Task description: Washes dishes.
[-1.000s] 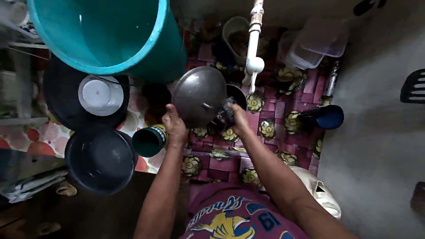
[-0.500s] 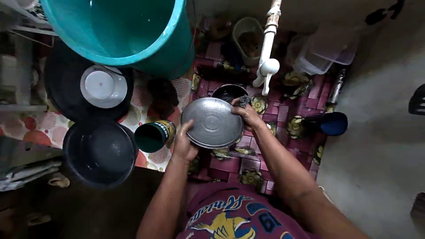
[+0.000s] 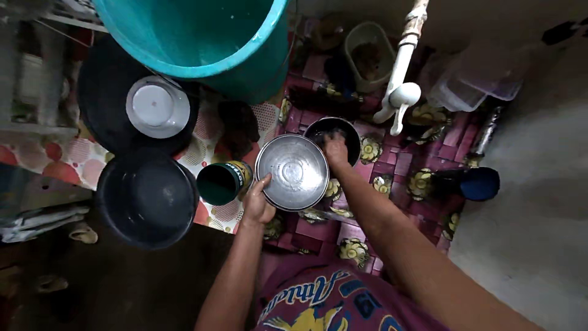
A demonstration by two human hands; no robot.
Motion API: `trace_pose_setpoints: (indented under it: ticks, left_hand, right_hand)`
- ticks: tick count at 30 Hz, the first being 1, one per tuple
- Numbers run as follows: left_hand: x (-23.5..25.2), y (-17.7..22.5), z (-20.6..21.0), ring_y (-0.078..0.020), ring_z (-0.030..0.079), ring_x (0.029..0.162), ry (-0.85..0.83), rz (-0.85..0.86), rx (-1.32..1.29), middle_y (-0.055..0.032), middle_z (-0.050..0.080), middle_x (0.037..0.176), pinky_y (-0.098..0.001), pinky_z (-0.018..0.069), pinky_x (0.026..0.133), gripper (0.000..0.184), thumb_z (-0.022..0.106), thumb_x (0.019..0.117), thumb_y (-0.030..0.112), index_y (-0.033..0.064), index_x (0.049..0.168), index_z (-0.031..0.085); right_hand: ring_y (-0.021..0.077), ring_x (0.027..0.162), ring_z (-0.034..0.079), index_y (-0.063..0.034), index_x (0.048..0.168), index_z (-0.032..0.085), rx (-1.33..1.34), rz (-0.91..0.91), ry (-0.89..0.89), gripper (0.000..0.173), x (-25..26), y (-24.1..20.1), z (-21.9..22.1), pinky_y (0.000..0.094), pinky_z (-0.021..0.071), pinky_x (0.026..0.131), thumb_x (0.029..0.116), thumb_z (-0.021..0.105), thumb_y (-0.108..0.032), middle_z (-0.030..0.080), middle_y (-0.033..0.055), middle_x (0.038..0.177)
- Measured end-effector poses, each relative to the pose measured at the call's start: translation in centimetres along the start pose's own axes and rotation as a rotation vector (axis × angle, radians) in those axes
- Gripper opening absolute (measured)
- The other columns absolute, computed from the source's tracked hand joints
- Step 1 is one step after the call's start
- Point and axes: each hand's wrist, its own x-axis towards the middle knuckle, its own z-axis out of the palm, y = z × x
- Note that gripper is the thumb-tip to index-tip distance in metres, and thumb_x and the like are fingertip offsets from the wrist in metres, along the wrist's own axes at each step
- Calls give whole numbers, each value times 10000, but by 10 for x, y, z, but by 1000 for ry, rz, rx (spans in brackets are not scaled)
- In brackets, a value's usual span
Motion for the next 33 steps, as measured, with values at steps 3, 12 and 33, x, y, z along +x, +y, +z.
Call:
trace_pose_setpoints:
  ticks: [3, 12, 33]
  left_hand:
    - [5, 0, 0, -302, 654, 1181, -23, 5, -3, -184, 647, 1298, -513, 547, 1007, 388, 317, 1123, 220, 72, 1447, 468]
    - [16, 6, 8, -288, 651, 1200, -45, 20, 6, -155, 654, 1315, -518, 547, 1010, 430, 295, 1132, 320, 110, 1452, 492]
    - [36, -25, 62, -273, 623, 1245, -75, -11, 140, -104, 621, 1387, -529, 540, 1020, 482, 351, 1115, 428, 195, 1532, 418]
  right_hand:
    - [562, 1358, 443, -104, 1521, 479, -1, -15, -131, 531, -16, -20, -2, 730, 440, 992, 1006, 605, -144, 423, 321, 1524]
    - [522, 1214, 585, -148, 1503, 506, -90, -14, -218, 540, -20, -7, 0, 678, 537, 898, 982, 646, -153, 481, 275, 1487]
    - [400, 1129, 642, -14, 1226, 646, 182, -261, 409, 285, -73, -70, -61, 557, 566, 909, 1002, 593, -182, 638, 238, 1206]
